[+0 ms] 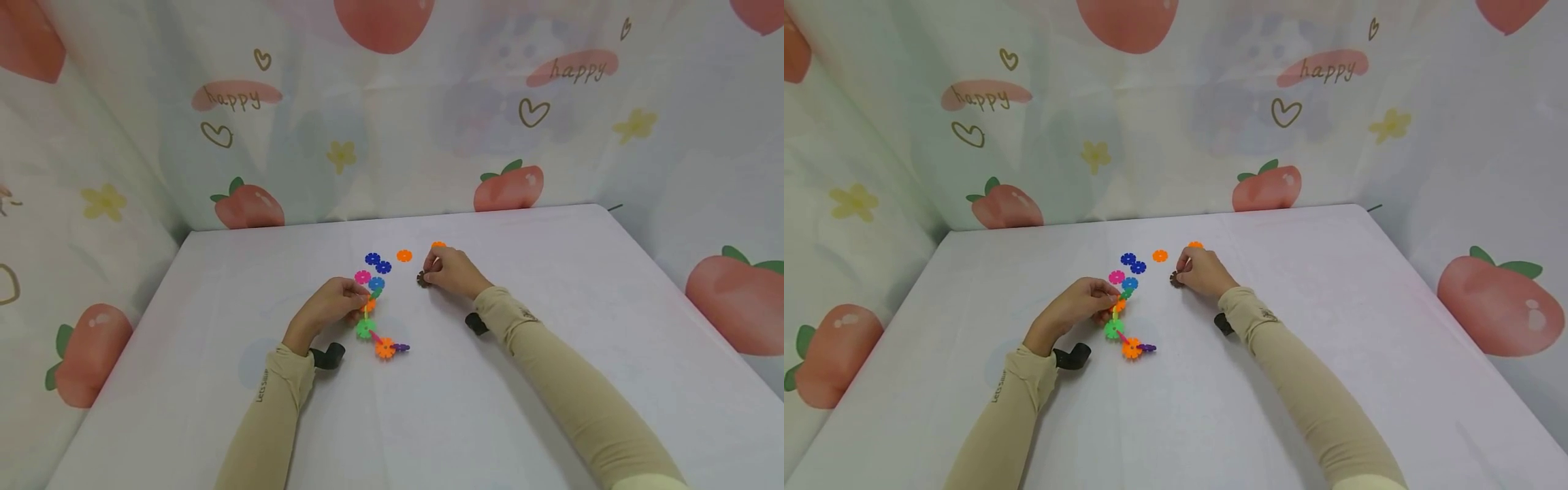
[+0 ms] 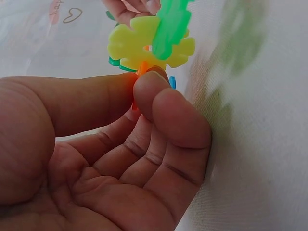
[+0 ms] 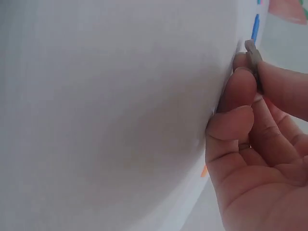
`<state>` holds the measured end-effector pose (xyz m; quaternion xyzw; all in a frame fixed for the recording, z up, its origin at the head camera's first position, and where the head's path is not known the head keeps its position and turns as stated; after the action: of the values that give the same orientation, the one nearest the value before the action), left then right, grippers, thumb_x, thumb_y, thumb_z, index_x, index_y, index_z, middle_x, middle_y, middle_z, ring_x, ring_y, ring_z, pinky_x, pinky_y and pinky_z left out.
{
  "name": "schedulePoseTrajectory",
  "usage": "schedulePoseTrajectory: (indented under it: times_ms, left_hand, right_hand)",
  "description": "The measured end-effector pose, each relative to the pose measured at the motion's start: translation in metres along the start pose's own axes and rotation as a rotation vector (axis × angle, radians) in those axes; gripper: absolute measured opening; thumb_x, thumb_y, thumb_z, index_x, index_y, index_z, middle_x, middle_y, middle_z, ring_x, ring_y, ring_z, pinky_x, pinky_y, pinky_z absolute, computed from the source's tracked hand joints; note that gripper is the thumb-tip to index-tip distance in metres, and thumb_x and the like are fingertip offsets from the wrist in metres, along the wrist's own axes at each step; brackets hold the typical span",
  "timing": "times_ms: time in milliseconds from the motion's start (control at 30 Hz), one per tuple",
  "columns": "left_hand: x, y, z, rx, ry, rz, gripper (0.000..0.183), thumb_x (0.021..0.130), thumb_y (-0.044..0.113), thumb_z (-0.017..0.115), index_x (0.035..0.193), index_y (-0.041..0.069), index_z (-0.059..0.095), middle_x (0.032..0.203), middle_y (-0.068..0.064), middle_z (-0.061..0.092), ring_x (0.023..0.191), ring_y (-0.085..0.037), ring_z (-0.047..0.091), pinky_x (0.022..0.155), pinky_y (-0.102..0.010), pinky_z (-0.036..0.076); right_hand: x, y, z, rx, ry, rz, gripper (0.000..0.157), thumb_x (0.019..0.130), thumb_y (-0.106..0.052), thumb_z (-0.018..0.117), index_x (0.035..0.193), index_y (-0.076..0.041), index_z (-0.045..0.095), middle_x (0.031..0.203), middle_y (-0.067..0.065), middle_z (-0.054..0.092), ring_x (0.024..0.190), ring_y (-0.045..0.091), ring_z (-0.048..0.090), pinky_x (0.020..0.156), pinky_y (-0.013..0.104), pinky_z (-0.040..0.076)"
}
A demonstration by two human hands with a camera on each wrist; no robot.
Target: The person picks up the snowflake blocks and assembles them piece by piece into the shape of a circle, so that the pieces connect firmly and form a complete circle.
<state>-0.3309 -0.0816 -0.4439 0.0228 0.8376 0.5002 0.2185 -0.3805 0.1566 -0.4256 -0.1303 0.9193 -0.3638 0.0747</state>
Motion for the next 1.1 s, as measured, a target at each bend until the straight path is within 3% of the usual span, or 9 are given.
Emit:
schedulePoseTrajectory:
  times_ms: [300, 633, 833, 1100]
  left_hand:
    - [0.004, -0.003, 0.001, 0.03, 0.02, -0.024, 0.022, 0.106, 0.013, 0.069, 0.123, -0.002, 0.071, 0.095, -0.012, 0.07, 0.078, -0.023, 0.065, 0.074, -0.028, 0.058]
    - [0.005, -0.003, 0.001, 0.051, 0.02, -0.014, 0.021, 0.106, 0.019, 0.071, 0.116, 0.001, 0.073, 0.09, -0.01, 0.07, 0.076, -0.022, 0.065, 0.073, -0.028, 0.057]
    - [0.005, -0.002, 0.001, 0.058, 0.023, -0.004, 0.022, 0.105, 0.02, 0.072, 0.115, 0.001, 0.073, 0.089, -0.01, 0.07, 0.075, -0.022, 0.064, 0.072, -0.027, 0.057]
    - [0.004, 0.0, 0.002, 0.064, 0.018, 0.018, 0.022, 0.105, 0.02, 0.072, 0.114, 0.0, 0.074, 0.088, -0.01, 0.07, 0.075, -0.022, 0.064, 0.072, -0.027, 0.056]
  right_hand:
    - [-0.001, -0.011, 0.012, 0.14, 0.014, 0.022, 0.01, 0.096, -0.003, 0.076, 0.102, -0.001, 0.068, 0.085, 0.007, 0.069, 0.075, 0.016, 0.061, 0.069, 0.026, 0.049]
    - [-0.003, -0.02, 0.032, 0.36, 0.006, 0.114, 0.012, 0.097, -0.003, 0.074, 0.107, 0.003, 0.071, 0.091, 0.011, 0.074, 0.076, 0.016, 0.064, 0.068, 0.023, 0.053]
    - [-0.004, -0.025, 0.04, 0.415, -0.008, 0.138, 0.015, 0.099, -0.004, 0.073, 0.11, 0.005, 0.072, 0.098, 0.015, 0.075, 0.079, 0.019, 0.066, 0.071, 0.023, 0.055]
    - [-0.004, -0.029, 0.045, 0.455, -0.007, 0.128, 0.014, 0.099, -0.005, 0.073, 0.109, 0.005, 0.071, 0.092, 0.013, 0.075, 0.074, 0.018, 0.066, 0.067, 0.024, 0.053]
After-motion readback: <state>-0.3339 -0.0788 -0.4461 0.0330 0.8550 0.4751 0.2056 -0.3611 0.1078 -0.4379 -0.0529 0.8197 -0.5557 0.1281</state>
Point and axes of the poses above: each hand's wrist, its own x-axis towards the middle knuckle, its own z-axis out of the palm, y = z × x, the point moved 7 cm from there along x, towards the middle knuckle
